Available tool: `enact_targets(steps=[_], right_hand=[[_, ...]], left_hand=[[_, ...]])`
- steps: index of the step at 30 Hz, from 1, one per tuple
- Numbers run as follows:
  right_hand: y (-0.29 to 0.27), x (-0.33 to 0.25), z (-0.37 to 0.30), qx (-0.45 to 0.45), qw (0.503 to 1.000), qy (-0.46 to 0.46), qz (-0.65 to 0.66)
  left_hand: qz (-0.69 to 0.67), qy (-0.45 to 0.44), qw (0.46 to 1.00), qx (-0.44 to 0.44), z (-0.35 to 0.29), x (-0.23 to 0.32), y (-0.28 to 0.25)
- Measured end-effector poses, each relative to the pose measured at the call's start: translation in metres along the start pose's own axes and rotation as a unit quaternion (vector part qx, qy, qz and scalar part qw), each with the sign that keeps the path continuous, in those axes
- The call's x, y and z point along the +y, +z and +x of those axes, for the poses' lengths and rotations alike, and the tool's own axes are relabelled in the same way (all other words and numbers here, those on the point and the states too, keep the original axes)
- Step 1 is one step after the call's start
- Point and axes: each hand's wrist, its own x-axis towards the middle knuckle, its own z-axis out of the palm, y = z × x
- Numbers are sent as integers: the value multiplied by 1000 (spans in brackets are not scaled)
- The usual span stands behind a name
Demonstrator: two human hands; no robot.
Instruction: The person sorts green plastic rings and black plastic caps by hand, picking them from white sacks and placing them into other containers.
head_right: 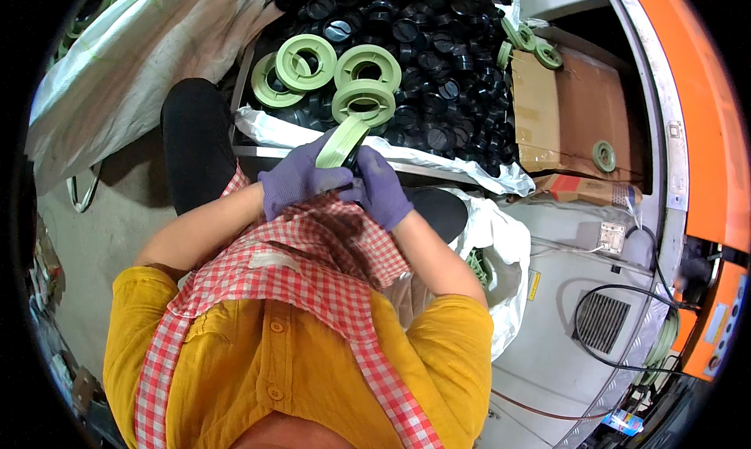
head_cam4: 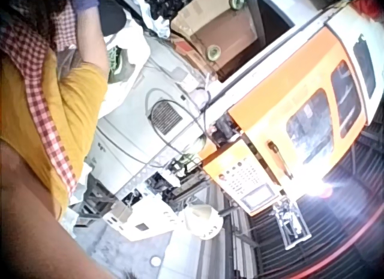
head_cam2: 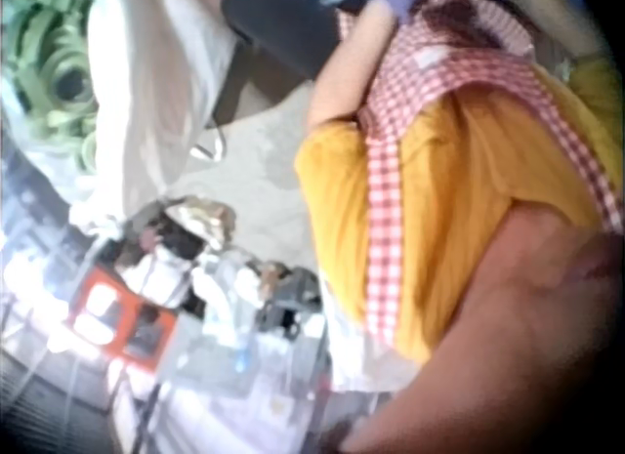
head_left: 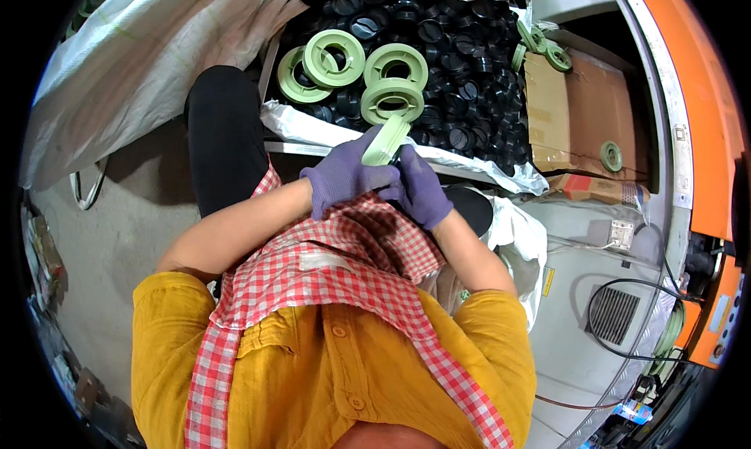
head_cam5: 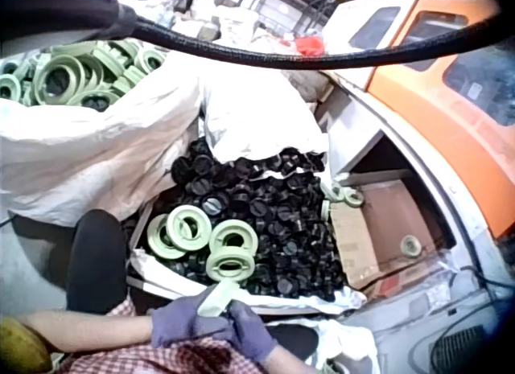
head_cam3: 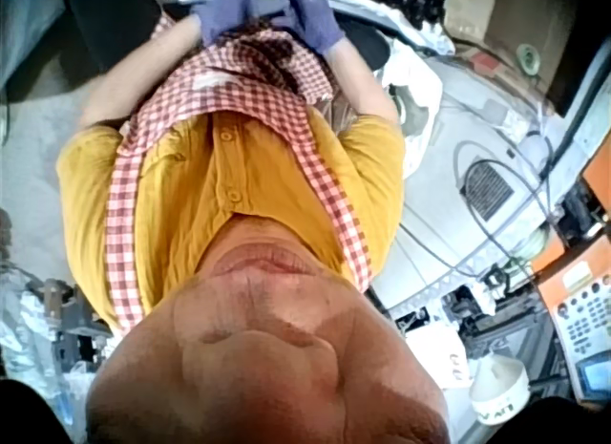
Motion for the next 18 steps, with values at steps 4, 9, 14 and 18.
enact_targets(steps=[4,9,14,18], right_hand=[[-5,-1,1,-25,997,72,19],[-66,22,29,-146,952,185,197],[-33,6,22,35,825,-265,-498],[-16,7,26,-15,872,-290,-394]], left_hand=[[-64,24,996,56,1,-7,4],[-3,-9,998,55,10,-9,3],[-24,-18,998,60,12,-7,5],[-57,-72,995,47,20,-8,1]])
